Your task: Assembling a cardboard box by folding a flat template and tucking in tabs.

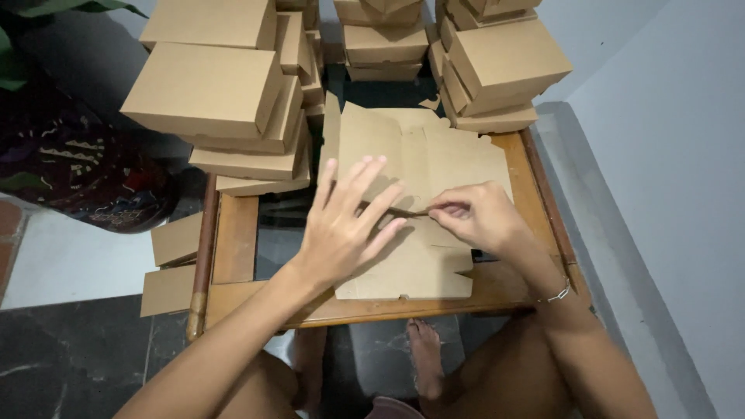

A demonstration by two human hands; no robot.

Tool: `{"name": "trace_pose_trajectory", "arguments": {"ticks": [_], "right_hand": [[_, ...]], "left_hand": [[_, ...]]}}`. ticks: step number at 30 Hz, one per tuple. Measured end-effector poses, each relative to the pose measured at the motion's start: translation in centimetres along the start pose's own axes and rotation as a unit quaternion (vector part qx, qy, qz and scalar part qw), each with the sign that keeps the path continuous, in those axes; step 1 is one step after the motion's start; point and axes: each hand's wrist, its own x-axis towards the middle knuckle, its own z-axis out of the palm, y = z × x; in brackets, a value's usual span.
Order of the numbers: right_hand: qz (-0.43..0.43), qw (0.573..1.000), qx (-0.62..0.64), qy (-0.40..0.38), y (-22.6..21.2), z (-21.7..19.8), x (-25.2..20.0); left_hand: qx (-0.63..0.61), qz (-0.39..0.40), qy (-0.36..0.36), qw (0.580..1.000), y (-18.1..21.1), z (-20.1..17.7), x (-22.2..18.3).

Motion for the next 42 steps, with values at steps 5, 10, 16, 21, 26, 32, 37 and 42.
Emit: {"name": "trace_pose_trajectory", "arguments": {"ticks": [5, 10, 16, 21, 26, 32, 37, 42], "right_hand": [[0.053, 0.997, 0.062, 0.007, -1.0, -0.9, -0.3], [0.008, 0.997, 0.068, 0.036, -2.4, -1.4, -0.8], [-0.121, 0.987, 0.077, 0.075, -4.1, -1.0, -1.4], [-0.19, 0.975, 0.081, 0.084, -5.0, 1.3, -1.3], [-0.177, 0.981, 0.077, 0.024, -5.4, 3.2, -0.7], [-0.141, 0.987, 0.034, -0.075, -7.4, 2.1, 0.1], [-0.058, 0.975, -0.095, -0.193, -7.1, 0.4, 0.4], [-0.062, 0.969, -0.121, -0.207, -6.5, 0.4, 0.5]], "left_hand": [[-0.029, -0.033, 0.088, 0.995, -0.7, 0.2, -0.5], [-0.273, -0.173, 0.101, 0.941, 0.0, -0.7, -0.3], [-0.414, -0.251, 0.08, 0.871, 0.7, -0.7, -0.3], [-0.435, -0.272, 0.103, 0.852, 0.5, -0.6, -0.6], [-0.424, -0.273, 0.122, 0.855, 0.4, -1.4, -0.5], [-0.381, -0.31, 0.101, 0.865, 0.7, -1.9, 0.0], [-0.348, -0.301, 0.127, 0.879, 0.4, -1.7, -0.1], [-0.329, -0.269, 0.154, 0.892, 0.5, -2.0, 0.3]]}}
